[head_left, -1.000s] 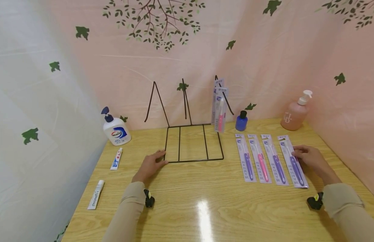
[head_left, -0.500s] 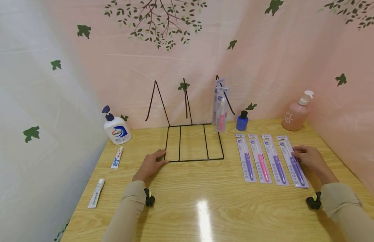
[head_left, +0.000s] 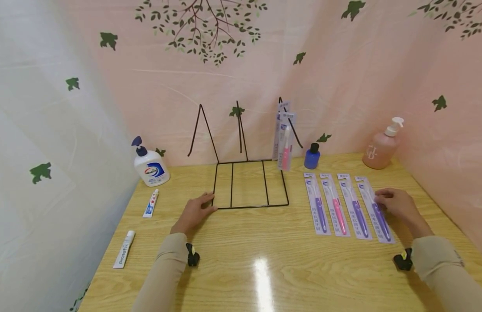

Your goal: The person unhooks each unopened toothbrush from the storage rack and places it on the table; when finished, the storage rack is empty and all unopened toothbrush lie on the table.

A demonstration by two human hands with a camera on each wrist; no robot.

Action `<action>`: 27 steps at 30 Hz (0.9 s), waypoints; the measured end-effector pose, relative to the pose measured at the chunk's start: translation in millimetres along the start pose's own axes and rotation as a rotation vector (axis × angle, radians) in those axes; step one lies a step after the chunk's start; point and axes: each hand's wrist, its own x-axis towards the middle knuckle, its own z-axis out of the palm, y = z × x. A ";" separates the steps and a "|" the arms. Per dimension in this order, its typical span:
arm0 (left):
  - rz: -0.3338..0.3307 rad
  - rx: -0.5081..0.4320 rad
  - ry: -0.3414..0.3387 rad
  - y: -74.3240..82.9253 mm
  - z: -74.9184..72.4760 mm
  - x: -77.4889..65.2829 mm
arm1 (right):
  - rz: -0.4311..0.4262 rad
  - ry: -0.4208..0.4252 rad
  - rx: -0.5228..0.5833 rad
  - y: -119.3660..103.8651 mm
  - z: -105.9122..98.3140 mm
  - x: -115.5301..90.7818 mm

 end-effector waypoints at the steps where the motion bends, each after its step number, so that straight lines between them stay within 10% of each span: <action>1: 0.000 -0.003 -0.001 0.3 0.0 0.0 | -0.001 0.001 -0.001 -0.2 -0.6 -0.5; 11: -0.001 -0.016 -0.010 -2.8 0.4 1.5 | -0.051 0.114 -0.030 -22.2 -9.8 -1.7; 27: 0.015 -0.007 0.004 -0.1 -1.2 -1.1 | -0.385 0.313 0.118 -148.3 7.9 11.1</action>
